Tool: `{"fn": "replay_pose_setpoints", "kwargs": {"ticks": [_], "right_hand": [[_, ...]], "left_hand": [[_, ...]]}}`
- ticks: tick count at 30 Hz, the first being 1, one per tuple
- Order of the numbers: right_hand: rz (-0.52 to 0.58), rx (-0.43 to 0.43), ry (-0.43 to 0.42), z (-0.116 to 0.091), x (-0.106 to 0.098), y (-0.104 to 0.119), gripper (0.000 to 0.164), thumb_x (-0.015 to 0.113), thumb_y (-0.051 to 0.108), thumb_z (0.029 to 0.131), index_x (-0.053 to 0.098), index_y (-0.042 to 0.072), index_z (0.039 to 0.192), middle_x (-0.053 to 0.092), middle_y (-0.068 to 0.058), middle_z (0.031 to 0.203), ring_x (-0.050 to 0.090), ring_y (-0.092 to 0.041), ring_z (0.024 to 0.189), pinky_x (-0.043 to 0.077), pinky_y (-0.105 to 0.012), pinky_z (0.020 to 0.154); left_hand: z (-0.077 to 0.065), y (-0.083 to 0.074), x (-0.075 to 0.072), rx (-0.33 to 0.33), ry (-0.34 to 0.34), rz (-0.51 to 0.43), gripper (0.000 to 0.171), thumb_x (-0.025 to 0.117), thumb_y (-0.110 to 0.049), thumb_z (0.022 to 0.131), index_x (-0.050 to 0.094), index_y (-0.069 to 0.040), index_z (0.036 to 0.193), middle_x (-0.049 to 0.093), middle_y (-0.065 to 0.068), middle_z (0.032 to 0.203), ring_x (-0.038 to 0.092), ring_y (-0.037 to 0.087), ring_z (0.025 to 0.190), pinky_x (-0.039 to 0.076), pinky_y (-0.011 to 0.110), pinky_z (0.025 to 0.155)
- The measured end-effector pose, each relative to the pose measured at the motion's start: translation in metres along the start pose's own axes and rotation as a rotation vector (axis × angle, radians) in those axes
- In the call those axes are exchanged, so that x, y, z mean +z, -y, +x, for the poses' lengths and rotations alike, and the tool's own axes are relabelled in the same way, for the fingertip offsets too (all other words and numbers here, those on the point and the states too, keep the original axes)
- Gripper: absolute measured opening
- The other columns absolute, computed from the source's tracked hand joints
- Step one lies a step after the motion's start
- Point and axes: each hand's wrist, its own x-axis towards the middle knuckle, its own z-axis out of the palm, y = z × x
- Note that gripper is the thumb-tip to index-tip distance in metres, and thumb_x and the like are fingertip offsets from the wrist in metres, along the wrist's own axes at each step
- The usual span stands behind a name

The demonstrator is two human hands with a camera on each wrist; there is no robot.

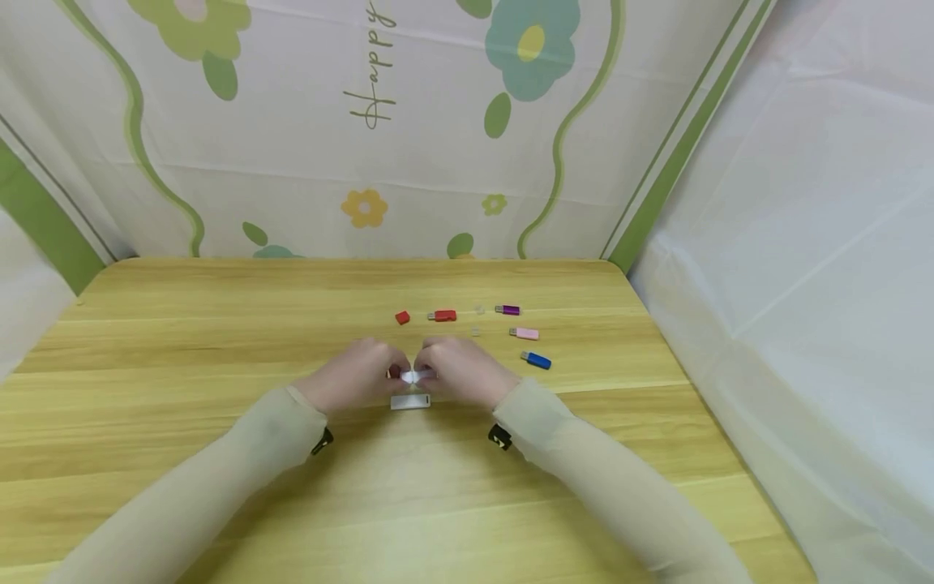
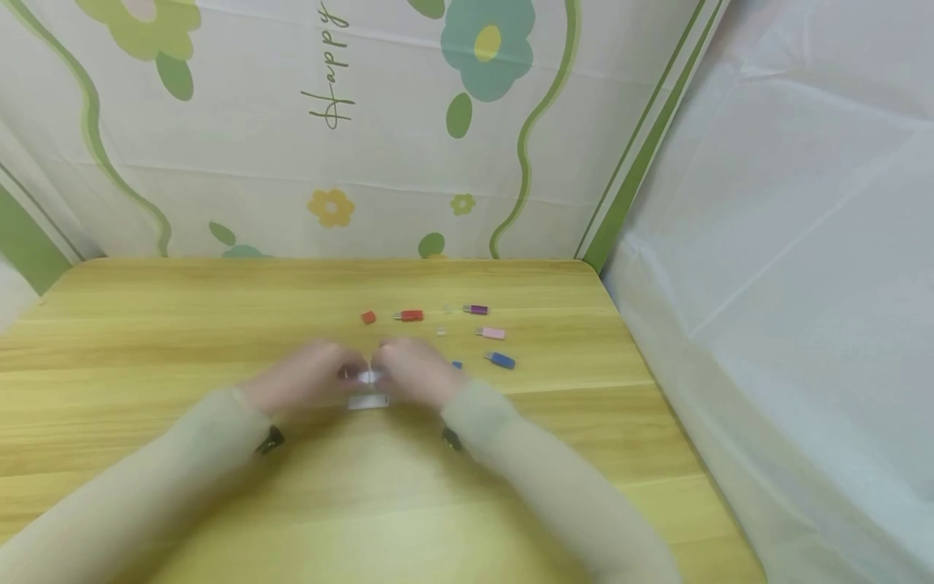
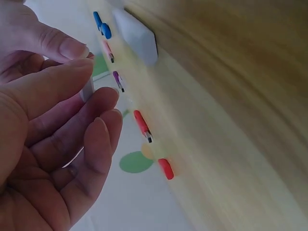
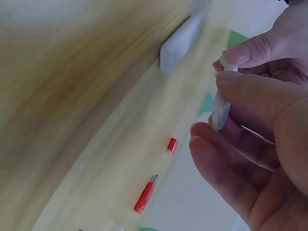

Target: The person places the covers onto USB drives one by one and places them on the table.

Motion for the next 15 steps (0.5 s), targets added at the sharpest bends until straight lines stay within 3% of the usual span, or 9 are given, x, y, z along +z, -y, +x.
{"fn": "replay_pose_setpoints", "kwargs": {"ticks": [8,15], "right_hand": [[-0.012,0.014,0.024,0.012,0.008,-0.010,0.017,0.074,0.021,0.091,0.077,0.012,0.105,0.067,0.002,0.094,0.058,-0.007,0.080,0.049,-0.018,0.073],[0.013,0.012,0.041,0.022,0.017,-0.018,0.016,0.073,0.020,0.091,0.077,0.012,0.105,0.068,0.003,0.095,0.059,-0.005,0.080,0.049,-0.016,0.073]], "left_hand": [[0.008,0.011,0.000,-0.085,0.052,0.013,0.005,0.078,-0.009,0.085,0.076,-0.006,0.089,0.069,-0.004,0.081,0.057,0.010,0.067,0.050,0.027,0.065],[0.011,0.018,0.002,-0.114,0.087,0.053,0.006,0.079,-0.011,0.085,0.076,-0.006,0.089,0.068,-0.004,0.078,0.055,0.010,0.066,0.050,0.028,0.066]]}}
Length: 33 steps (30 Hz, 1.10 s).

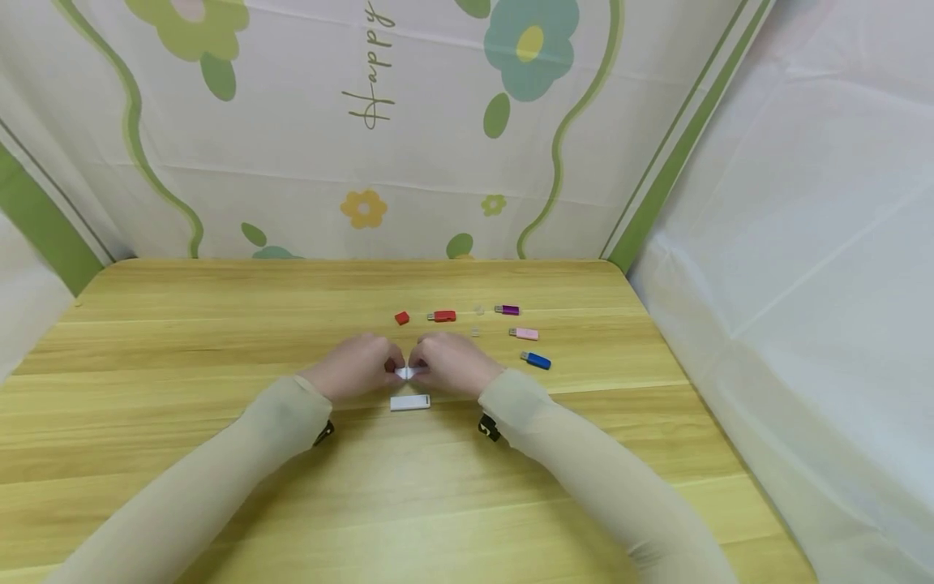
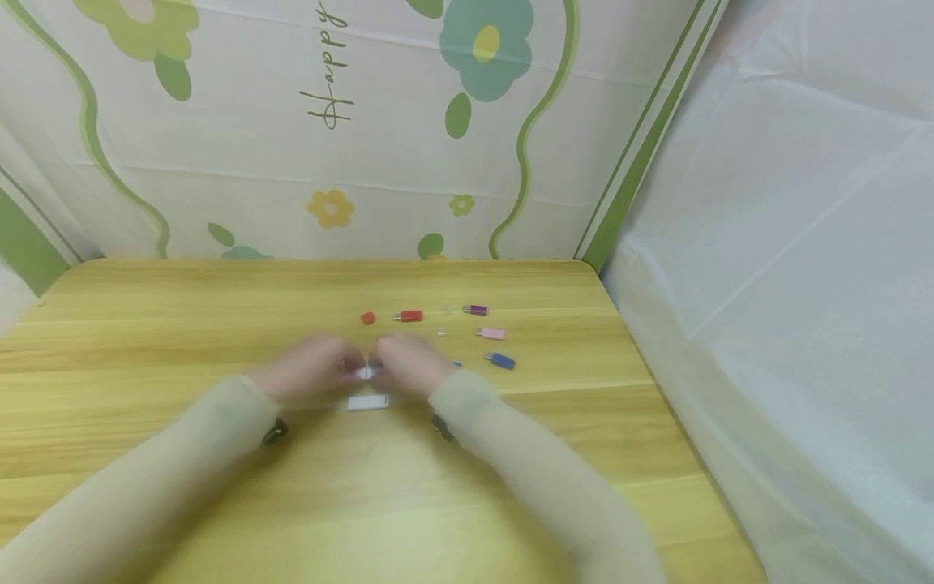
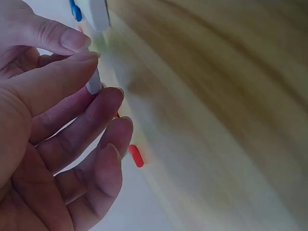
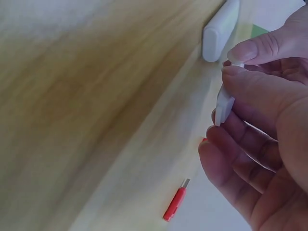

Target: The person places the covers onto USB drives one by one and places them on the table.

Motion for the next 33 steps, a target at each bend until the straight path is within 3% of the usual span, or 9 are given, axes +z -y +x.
{"fn": "replay_pose_setpoints", "kwargs": {"ticks": [6,12,19,26,33], "right_hand": [[0.028,0.010,0.021,0.009,0.004,-0.004,0.013,0.074,0.018,0.091,0.078,0.012,0.101,0.070,0.003,0.093,0.060,-0.004,0.079,0.050,-0.016,0.073],[0.050,0.044,0.049,0.013,0.005,-0.003,0.010,0.074,0.016,0.090,0.078,0.012,0.099,0.072,0.002,0.094,0.062,-0.005,0.080,0.050,-0.016,0.075],[0.114,0.072,0.081,0.017,0.004,-0.002,0.007,0.077,0.016,0.087,0.078,0.011,0.092,0.071,0.005,0.085,0.062,-0.003,0.075,0.050,-0.015,0.071],[0.075,0.105,0.078,0.024,0.005,0.004,0.005,0.079,0.012,0.086,0.077,0.009,0.090,0.071,0.003,0.083,0.063,-0.006,0.075,0.051,-0.016,0.070],[0.081,0.165,0.064,0.024,0.005,0.010,0.004,0.079,0.007,0.085,0.076,0.009,0.087,0.070,0.002,0.082,0.063,-0.009,0.075,0.052,-0.017,0.069]], "left_hand": [[0.000,-0.002,-0.003,-0.030,0.024,0.027,0.009,0.079,-0.010,0.085,0.076,-0.005,0.091,0.068,-0.002,0.079,0.056,0.012,0.068,0.051,0.030,0.069],[0.003,0.000,-0.002,-0.017,0.027,0.051,0.007,0.079,-0.010,0.085,0.076,-0.005,0.088,0.066,-0.003,0.077,0.055,0.012,0.067,0.050,0.030,0.067],[0.004,0.004,-0.001,-0.044,0.038,0.003,0.005,0.080,-0.010,0.084,0.079,-0.006,0.086,0.072,-0.001,0.083,0.058,0.009,0.071,0.052,0.030,0.070],[0.007,0.004,-0.001,-0.036,0.031,0.011,0.011,0.080,-0.009,0.083,0.077,-0.009,0.072,0.061,-0.005,0.061,0.043,0.009,0.057,0.041,0.025,0.056],[0.008,0.005,0.001,-0.031,0.022,0.022,0.012,0.082,-0.009,0.080,0.077,-0.010,0.070,0.061,-0.006,0.059,0.043,0.009,0.056,0.041,0.024,0.055]]}}
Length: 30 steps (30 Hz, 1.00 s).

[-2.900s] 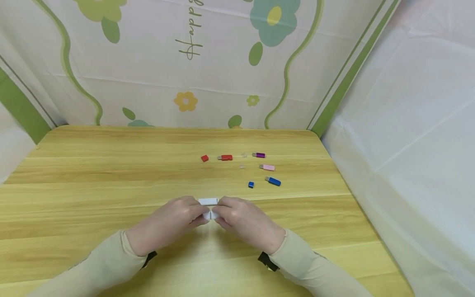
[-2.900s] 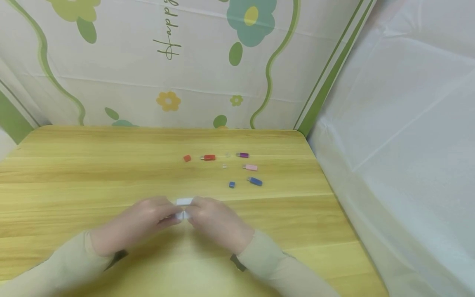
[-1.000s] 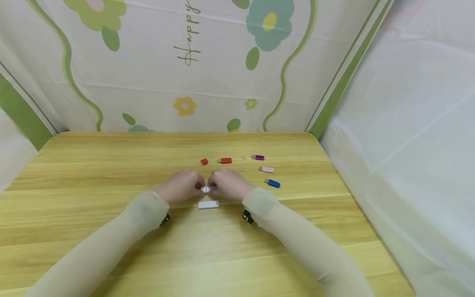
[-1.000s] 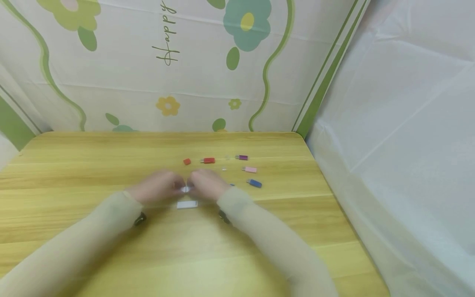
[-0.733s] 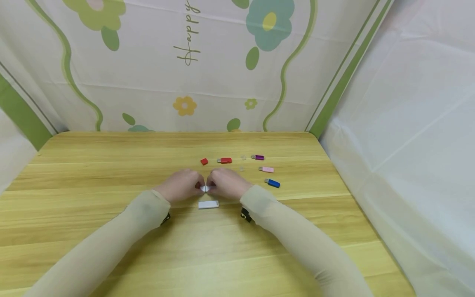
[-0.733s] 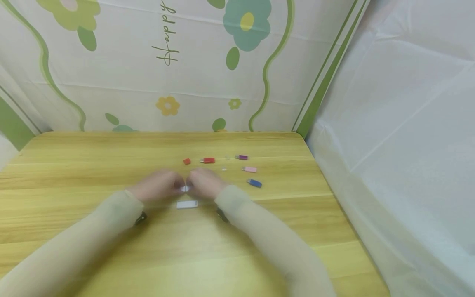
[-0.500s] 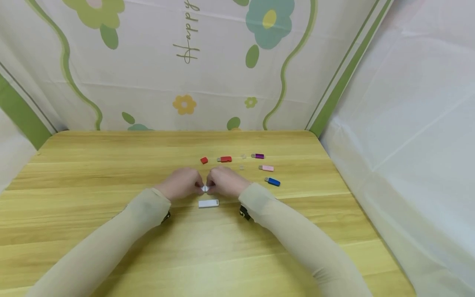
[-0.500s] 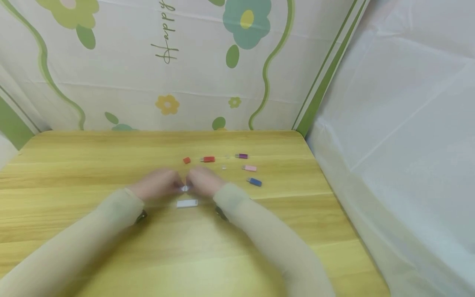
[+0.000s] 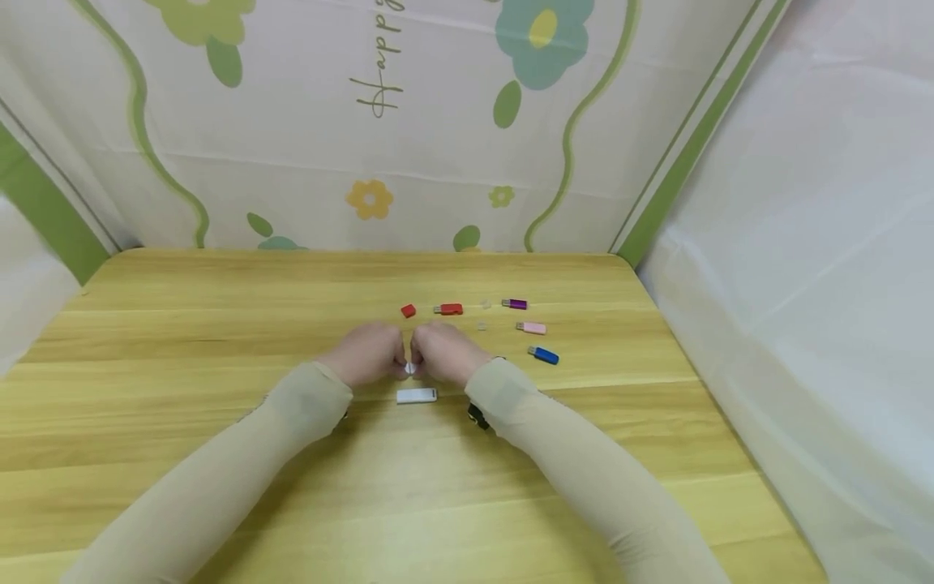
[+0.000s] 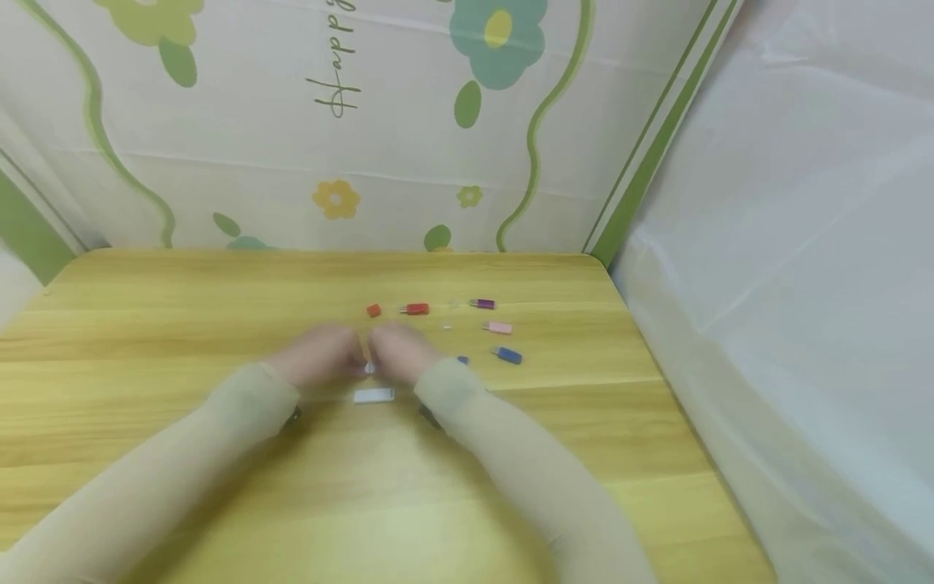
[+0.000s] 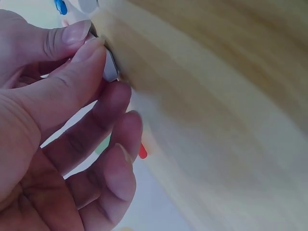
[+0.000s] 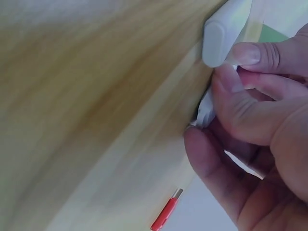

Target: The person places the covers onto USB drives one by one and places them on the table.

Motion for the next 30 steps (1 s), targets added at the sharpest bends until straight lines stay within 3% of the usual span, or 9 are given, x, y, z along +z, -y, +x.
{"fn": "replay_pose_setpoints", "kwargs": {"ticks": [13,30], "right_hand": [[-0.026,0.031,-0.009,-0.005,-0.003,0.006,0.007,0.078,0.006,0.085,0.072,0.008,0.086,0.064,0.003,0.077,0.059,-0.012,0.071,0.051,-0.020,0.068],[0.019,0.071,-0.005,-0.006,-0.003,0.012,0.006,0.078,0.007,0.085,0.074,0.008,0.089,0.068,0.001,0.080,0.060,-0.012,0.071,0.053,-0.021,0.071]], "left_hand": [[-0.003,-0.012,-0.004,-0.015,-0.015,0.042,0.014,0.084,-0.008,0.077,0.074,-0.008,0.068,0.059,-0.007,0.059,0.046,0.011,0.058,0.047,0.026,0.059],[-0.007,-0.011,-0.006,-0.044,-0.005,0.022,0.009,0.083,-0.006,0.079,0.075,-0.005,0.073,0.064,-0.003,0.065,0.048,0.011,0.060,0.047,0.026,0.060]]}}
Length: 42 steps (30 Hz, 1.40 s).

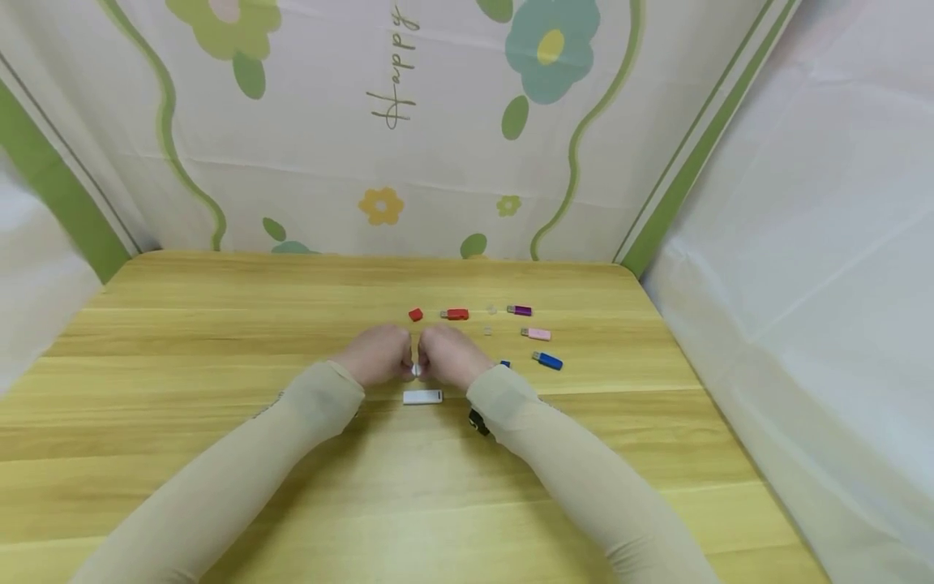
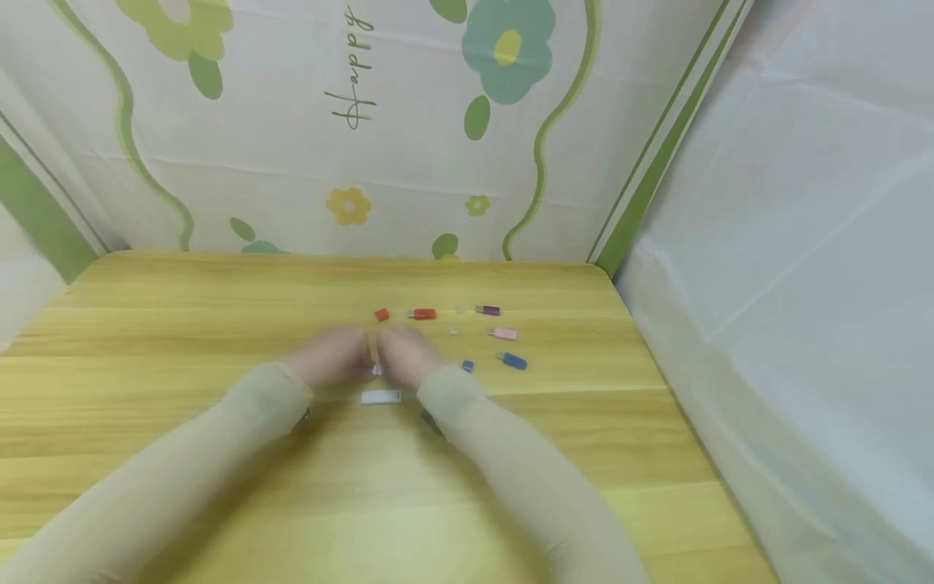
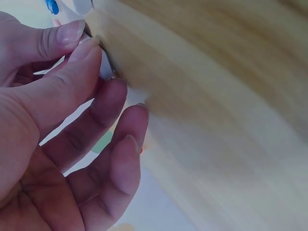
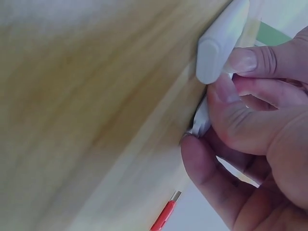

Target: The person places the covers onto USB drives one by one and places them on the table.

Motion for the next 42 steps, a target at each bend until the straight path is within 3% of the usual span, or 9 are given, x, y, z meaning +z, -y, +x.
{"fn": "replay_pose_setpoints", "kwargs": {"ticks": [13,21,28,30,35,38,42], "right_hand": [[0.050,0.012,0.027,-0.007,-0.001,0.000,0.006,0.077,0.008,0.087,0.075,0.007,0.092,0.070,-0.001,0.083,0.061,-0.011,0.071,0.053,-0.021,0.069],[0.061,-0.023,0.078,-0.006,-0.008,-0.006,0.007,0.078,0.011,0.086,0.077,0.007,0.092,0.069,0.001,0.081,0.061,-0.010,0.069,0.052,-0.022,0.066],[0.002,-0.040,0.022,-0.001,-0.033,-0.025,0.020,0.074,0.016,0.090,0.075,0.004,0.105,0.072,-0.008,0.103,0.067,-0.018,0.089,0.054,-0.027,0.079],[-0.046,-0.030,-0.001,0.004,-0.040,-0.033,0.019,0.072,0.016,0.092,0.075,0.003,0.106,0.072,-0.009,0.106,0.067,-0.019,0.092,0.054,-0.028,0.082],[-0.070,0.018,-0.003,0.015,-0.055,-0.049,0.013,0.069,0.012,0.094,0.076,0.003,0.100,0.073,-0.007,0.096,0.066,-0.018,0.082,0.054,-0.028,0.076],[-0.065,0.037,0.005,0.022,-0.057,-0.057,0.012,0.069,0.011,0.094,0.076,0.003,0.099,0.072,-0.005,0.091,0.063,-0.016,0.078,0.053,-0.028,0.072],[-0.110,0.037,0.007,0.033,-0.056,-0.066,0.013,0.068,0.014,0.095,0.077,0.005,0.098,0.071,-0.004,0.092,0.062,-0.017,0.079,0.052,-0.030,0.074]], "left_hand": [[0.001,0.011,0.001,0.043,0.034,-0.042,0.004,0.081,-0.008,0.081,0.079,-0.006,0.083,0.072,0.000,0.077,0.059,0.010,0.067,0.054,0.029,0.068],[0.006,0.021,0.000,0.014,0.130,-0.071,0.011,0.084,-0.013,0.080,0.079,-0.008,0.088,0.071,-0.004,0.082,0.061,0.009,0.074,0.054,0.031,0.074],[0.006,0.019,-0.012,-0.017,0.179,-0.065,0.014,0.083,-0.020,0.082,0.079,-0.011,0.092,0.071,-0.004,0.087,0.059,0.010,0.075,0.053,0.033,0.076],[0.009,0.020,-0.015,-0.023,0.165,-0.040,0.016,0.081,-0.021,0.085,0.079,-0.009,0.096,0.072,-0.001,0.092,0.062,0.012,0.079,0.054,0.035,0.078],[0.024,0.023,-0.028,-0.070,0.093,-0.014,0.024,0.075,-0.019,0.090,0.076,-0.003,0.107,0.072,0.008,0.106,0.066,0.022,0.093,0.054,0.041,0.086],[0.039,0.029,-0.033,-0.094,0.057,-0.017,0.023,0.073,-0.017,0.090,0.075,-0.002,0.108,0.072,0.009,0.105,0.066,0.023,0.093,0.054,0.042,0.085],[0.059,0.042,-0.032,-0.145,0.034,-0.014,0.035,0.073,-0.022,0.091,0.070,-0.001,0.118,0.072,0.009,0.106,0.067,0.022,0.092,0.053,0.043,0.086]]}}
